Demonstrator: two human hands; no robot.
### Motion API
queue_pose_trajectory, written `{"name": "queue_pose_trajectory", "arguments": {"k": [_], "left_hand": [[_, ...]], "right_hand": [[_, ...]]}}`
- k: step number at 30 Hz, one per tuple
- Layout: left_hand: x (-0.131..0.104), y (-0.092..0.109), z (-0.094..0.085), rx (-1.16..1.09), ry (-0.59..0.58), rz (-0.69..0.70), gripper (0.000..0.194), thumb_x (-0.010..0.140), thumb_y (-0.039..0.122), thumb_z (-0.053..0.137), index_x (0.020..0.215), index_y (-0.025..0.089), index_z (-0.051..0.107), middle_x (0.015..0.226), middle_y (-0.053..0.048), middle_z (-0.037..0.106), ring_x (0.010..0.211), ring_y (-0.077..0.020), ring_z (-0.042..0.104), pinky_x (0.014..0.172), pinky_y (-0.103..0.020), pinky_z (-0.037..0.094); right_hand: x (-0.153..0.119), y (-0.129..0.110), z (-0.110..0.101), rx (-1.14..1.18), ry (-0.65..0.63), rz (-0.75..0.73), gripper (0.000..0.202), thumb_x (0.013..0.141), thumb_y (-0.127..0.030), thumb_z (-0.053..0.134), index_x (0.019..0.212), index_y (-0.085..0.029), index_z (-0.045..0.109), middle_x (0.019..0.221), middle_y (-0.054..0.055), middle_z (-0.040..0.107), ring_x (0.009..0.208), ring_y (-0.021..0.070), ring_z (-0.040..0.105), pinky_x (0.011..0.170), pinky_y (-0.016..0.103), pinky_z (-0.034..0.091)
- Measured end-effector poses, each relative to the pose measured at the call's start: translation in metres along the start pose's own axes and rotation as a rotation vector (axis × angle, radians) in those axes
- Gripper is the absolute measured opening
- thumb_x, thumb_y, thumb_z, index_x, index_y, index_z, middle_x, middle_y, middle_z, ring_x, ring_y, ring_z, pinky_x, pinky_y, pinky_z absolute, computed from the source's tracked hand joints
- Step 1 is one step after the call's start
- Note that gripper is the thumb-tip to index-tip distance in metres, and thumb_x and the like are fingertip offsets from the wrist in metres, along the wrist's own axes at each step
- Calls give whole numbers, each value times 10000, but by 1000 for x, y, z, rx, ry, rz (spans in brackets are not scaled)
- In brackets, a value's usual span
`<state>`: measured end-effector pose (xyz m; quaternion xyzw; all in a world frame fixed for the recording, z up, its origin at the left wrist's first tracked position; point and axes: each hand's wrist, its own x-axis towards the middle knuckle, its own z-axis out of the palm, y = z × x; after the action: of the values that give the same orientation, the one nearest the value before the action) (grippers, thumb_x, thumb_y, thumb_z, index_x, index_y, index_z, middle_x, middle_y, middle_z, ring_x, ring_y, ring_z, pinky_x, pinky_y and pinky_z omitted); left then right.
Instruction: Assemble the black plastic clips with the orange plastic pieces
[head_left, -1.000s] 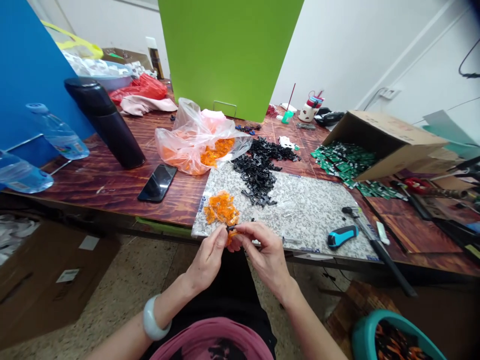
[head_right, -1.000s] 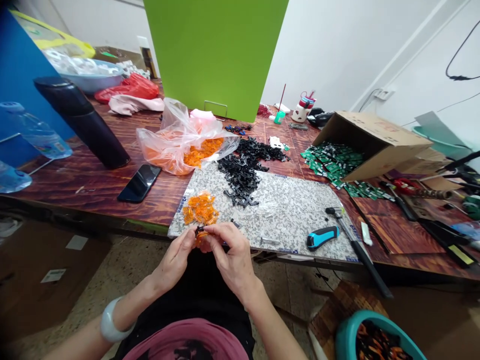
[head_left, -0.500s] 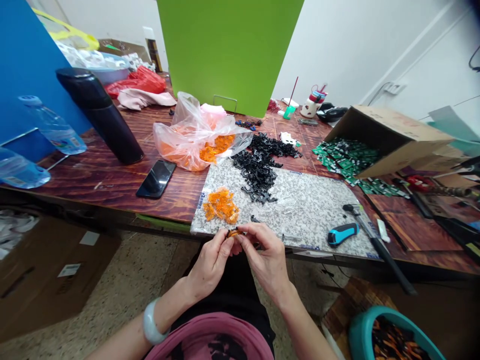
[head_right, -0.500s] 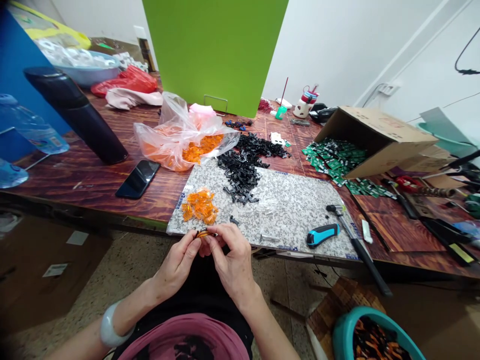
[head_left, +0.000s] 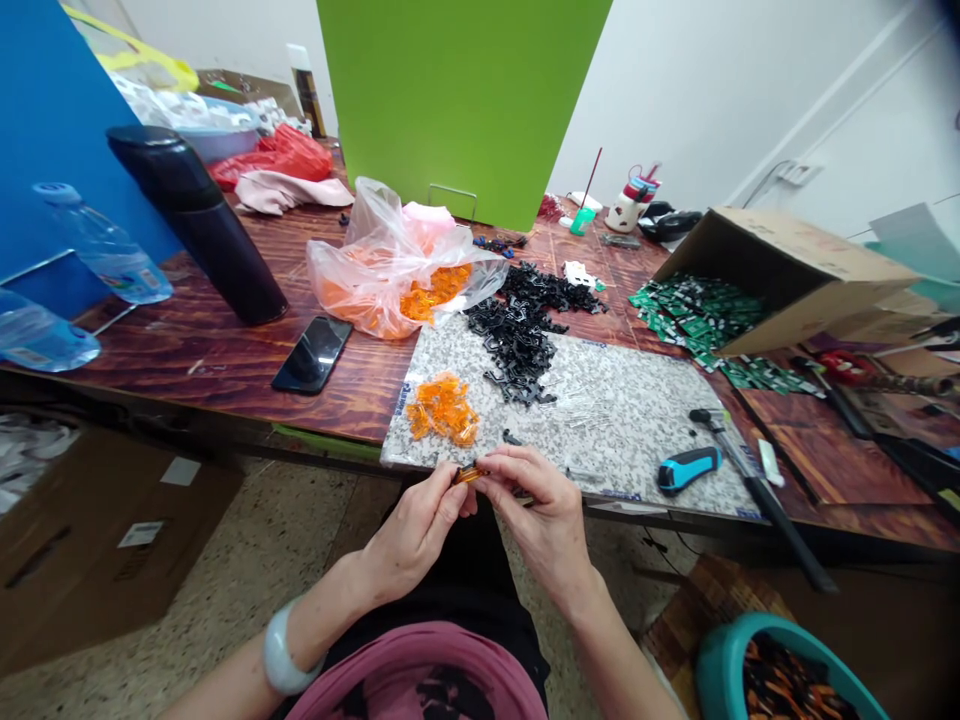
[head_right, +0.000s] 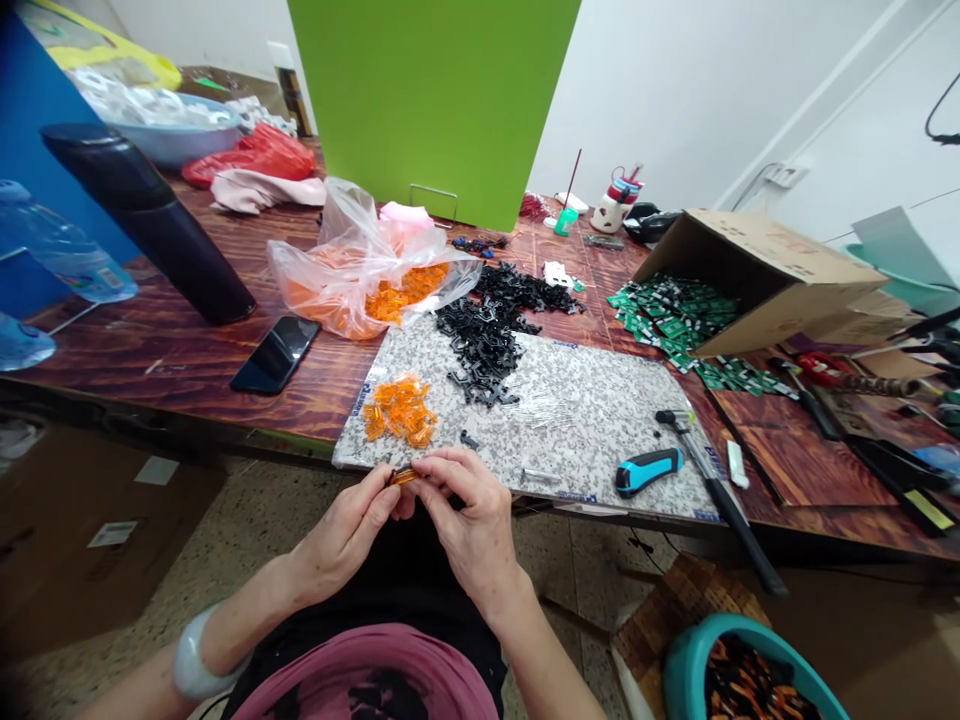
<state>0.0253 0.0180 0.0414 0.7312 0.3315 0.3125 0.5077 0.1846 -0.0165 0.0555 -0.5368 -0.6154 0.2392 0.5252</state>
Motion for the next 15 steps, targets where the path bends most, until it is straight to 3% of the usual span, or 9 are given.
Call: {"name": "queue_pose_trajectory", "arguments": {"k": [5,11,15], "left_hand": [[0,0,-2,15,-61,-22,223,965,252,289,850,196,472,748,8,524,672,-139,494,654,-247,396],[0,4,-8,17,-172,-13,248,979,252,258,836,187,450,761,9,499,696,-128,472,682,-241,388],[0,6,-11,33,-239,21,227,977,226,264,849,188,447,774,12,491,706,-121,469,686,-230,386]], "right_hand": [[0,2,-4,74,-54,110,174,799,-200,668,968,-231,692,965,45,639,700,123,615,612,240,518],[-2,7,-7,265,-180,273,219,804,-278,670,1016,-226,691,959,43,672,832,160,630,669,242,515],[-5,6,-7,374,-213,356,184,802,-295,673,968,-218,695,903,24,678,780,144,629,664,235,499]]}}
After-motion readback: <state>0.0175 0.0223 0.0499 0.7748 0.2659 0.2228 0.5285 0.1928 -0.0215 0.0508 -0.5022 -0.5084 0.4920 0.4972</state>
